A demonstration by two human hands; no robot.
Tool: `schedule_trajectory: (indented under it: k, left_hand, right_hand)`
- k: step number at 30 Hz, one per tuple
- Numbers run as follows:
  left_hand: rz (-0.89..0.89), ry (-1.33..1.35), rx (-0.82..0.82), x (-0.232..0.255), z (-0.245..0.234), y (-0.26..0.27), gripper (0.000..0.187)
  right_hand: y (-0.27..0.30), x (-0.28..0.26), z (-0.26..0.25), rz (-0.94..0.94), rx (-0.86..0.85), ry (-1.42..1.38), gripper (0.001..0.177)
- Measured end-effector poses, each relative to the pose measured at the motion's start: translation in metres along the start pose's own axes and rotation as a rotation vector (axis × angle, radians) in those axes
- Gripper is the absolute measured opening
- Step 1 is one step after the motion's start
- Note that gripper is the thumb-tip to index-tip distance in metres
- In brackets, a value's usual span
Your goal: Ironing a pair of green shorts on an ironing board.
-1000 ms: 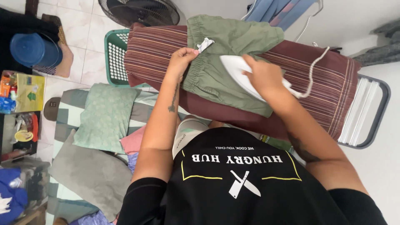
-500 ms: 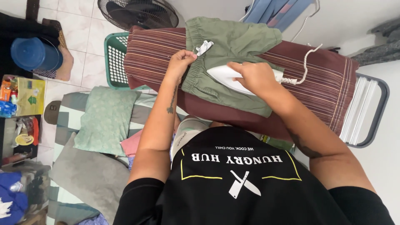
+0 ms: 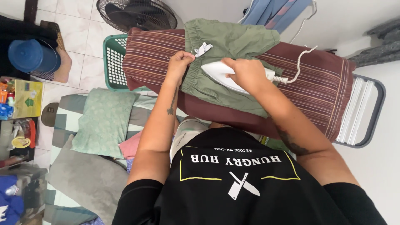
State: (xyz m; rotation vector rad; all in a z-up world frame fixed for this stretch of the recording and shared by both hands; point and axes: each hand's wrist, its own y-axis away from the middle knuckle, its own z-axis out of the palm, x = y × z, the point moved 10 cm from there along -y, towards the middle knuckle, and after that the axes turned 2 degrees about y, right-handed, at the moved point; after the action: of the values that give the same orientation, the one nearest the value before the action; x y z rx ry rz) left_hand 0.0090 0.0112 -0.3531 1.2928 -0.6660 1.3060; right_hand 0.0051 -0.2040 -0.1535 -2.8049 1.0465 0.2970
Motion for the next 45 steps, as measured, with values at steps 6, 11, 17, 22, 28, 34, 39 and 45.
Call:
schedule_trajectory:
  k: [6,11,17,22,28,34,39,45]
  left_hand:
    - [-0.031,-0.003,0.014,-0.005,-0.001,-0.001,0.006]
    - [-0.056,0.018,0.020,-0.001,-0.003,0.001,0.005]
    - [-0.031,-0.047,-0.003,0.001,0.000,-0.001,0.006]
    - [-0.015,-0.052,0.021,0.002,-0.005,-0.004,0.006]
    - [-0.014,-0.015,0.012,-0.007,-0.004,-0.007,0.007]
    - [-0.032,-0.025,0.003,0.005,-0.002,0.004,0.007]
    - [-0.039,-0.022,-0.031,0.007,0.003,0.002,0.007]
    - [-0.041,-0.105,0.046,0.006,-0.002,0.004,0.008]
  right_hand:
    - [-0.002,0.011,0.010,0.187,0.039,0.083,0.045]
    - [0.026,0.036,0.001,0.241,-0.033,0.044,0.040]
    - [0.054,0.059,-0.012,0.277,-0.056,0.030,0.042]
    - [0.005,0.025,0.006,0.152,-0.023,0.037,0.044]
    - [0.000,0.027,0.013,0.199,-0.062,0.063,0.043]
    - [0.062,0.073,-0.007,0.352,-0.138,0.076,0.041]
    - [0.047,0.067,-0.002,0.360,-0.140,0.108,0.044]
    - [-0.008,0.025,0.029,0.190,-0.094,0.103,0.038]
